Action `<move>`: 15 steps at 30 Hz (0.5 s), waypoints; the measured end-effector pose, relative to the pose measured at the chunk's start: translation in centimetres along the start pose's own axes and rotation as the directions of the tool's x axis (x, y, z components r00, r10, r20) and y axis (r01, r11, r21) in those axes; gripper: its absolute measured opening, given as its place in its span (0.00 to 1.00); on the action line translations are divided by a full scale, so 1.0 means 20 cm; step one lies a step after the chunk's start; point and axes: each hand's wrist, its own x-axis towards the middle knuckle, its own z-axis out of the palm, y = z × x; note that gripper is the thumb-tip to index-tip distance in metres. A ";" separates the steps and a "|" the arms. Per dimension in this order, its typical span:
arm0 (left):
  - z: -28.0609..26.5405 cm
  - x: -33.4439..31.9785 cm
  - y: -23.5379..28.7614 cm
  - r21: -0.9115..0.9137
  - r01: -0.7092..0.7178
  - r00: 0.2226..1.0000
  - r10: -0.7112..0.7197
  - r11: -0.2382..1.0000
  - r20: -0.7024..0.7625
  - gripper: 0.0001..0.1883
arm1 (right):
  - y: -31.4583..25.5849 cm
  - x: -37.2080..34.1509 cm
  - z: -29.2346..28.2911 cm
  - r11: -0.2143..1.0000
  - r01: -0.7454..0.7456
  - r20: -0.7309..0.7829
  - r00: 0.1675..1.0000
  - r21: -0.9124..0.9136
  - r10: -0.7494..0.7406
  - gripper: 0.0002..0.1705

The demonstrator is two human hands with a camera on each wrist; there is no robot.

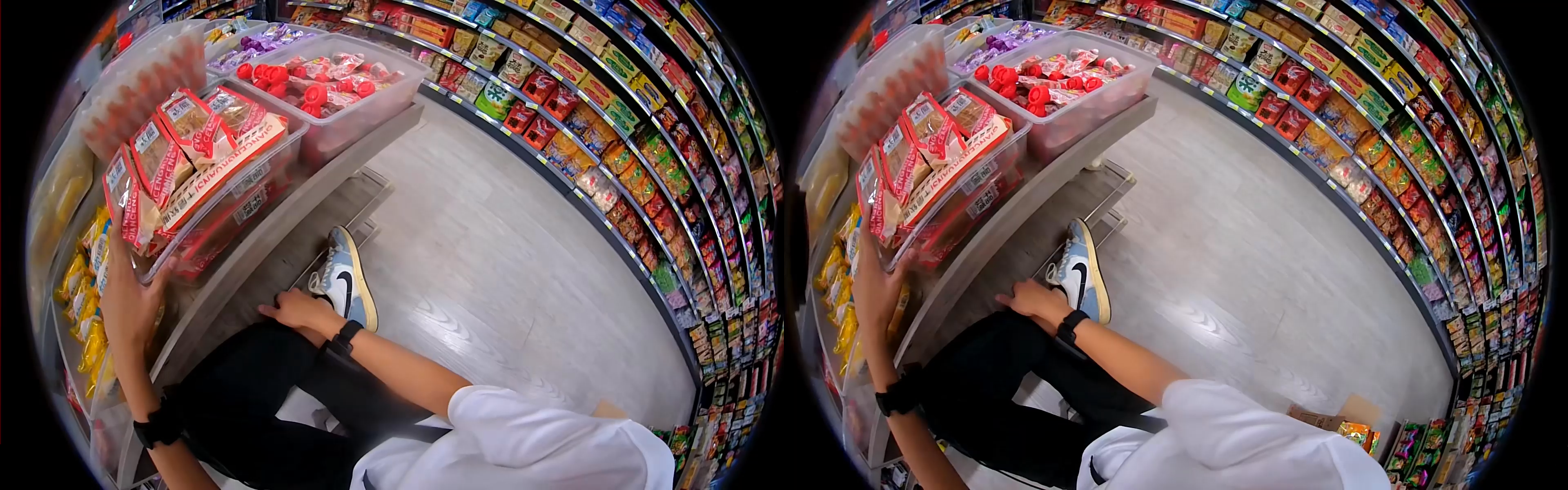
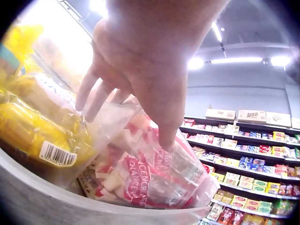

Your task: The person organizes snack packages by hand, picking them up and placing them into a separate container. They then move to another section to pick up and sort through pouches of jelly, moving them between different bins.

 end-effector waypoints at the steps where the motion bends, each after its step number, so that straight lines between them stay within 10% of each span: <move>1: 0.00 0.00 0.00 0.024 -0.015 1.000 0.015 1.000 -0.017 0.50 | 0.02 -0.01 0.01 1.000 -0.002 -0.038 0.999 0.010 0.002 0.41; 9: 0.00 0.00 0.00 0.053 0.001 1.000 0.000 0.999 -0.018 0.49 | 0.05 -0.16 -0.03 1.000 0.003 -0.108 0.994 0.005 -0.003 0.38; 15: -0.03 0.00 0.03 0.018 -0.028 1.000 0.029 0.999 -0.011 0.51 | 0.18 -0.34 -0.07 0.949 0.270 -0.104 0.961 0.163 -0.256 0.29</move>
